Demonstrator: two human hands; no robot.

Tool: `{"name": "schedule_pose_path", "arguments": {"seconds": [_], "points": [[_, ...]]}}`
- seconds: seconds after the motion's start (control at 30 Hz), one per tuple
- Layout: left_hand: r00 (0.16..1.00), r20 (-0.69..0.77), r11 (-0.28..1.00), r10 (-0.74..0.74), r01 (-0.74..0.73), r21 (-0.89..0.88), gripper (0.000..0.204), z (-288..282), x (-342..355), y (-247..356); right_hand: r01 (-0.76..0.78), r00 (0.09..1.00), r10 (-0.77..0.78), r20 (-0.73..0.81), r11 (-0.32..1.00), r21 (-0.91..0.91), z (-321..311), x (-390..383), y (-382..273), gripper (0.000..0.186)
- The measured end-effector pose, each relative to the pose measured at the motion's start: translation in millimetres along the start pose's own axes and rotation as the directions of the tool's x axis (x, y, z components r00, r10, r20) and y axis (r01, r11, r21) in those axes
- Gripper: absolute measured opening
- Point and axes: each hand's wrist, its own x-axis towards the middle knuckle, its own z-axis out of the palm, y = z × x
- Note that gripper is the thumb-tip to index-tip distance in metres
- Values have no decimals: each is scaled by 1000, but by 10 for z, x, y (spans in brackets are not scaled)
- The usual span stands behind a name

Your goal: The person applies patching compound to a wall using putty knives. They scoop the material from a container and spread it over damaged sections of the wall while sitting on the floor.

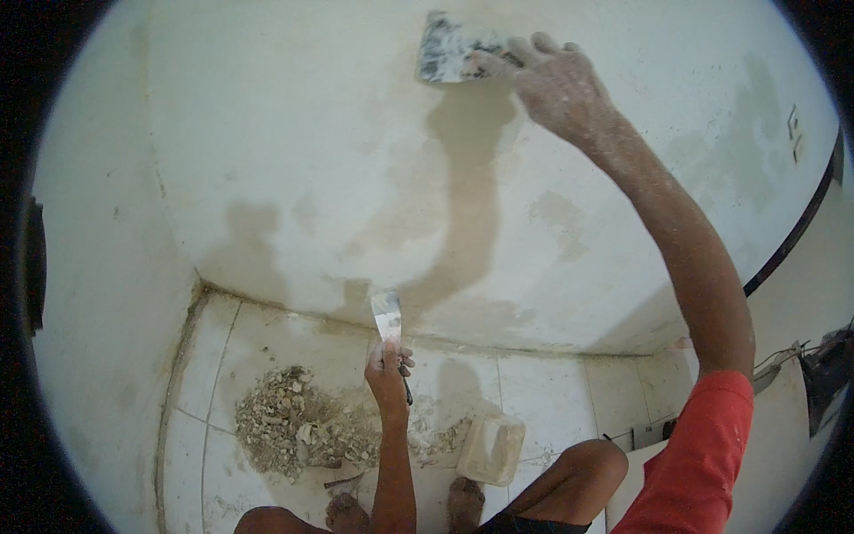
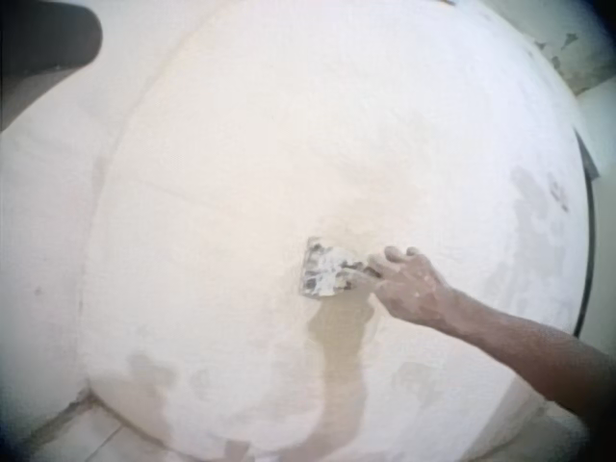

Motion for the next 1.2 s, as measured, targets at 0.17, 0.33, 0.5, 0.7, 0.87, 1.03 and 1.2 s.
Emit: {"name": "schedule_pose_path", "arguments": {"seconds": [0.17, 0.33, 0.5, 0.7, 0.87, 1.03, 1.2], "points": [[1000, 4, 998, 11, -12, 54, 34, -34, 19, -39, -183, 978, 165, 127, 973, 141, -41, -416, 153, 52], [999, 48, 1000, 11, -11, 7, 33, 50, -31, -43, -537, 828, 432, 359, 796, 281, 200, -1320, -529, 55], [1000, 0, 1000, 7, -7, 3, 32, -3, -17, -6, -695, 692, 597, 407, 398, 599, -125, -1405, -1437, 49], [1000, 7, 1000, -5, 5, -21, 31, 18, -7, -72, -686, 572, 787, 229, 306, 660, -92, -459, -603, 53], [999, 0, 998, -33, 33, -61, 29, 1, 21, -109, -696, 597, 775, 209, 369, 616, 248, -34, -813, 52], [1000, -15, 999, -24, 23, -47, 32, -44, 12, -77, -678, 705, 661, 257, 520, 520, 276, -107, -1459, 55], [1000, -17, 1000, -21, 20, -18, 32, -26, -8, -53, -607, 786, 560, 263, 613, 506, 417, -522, -1950, 57]]}}
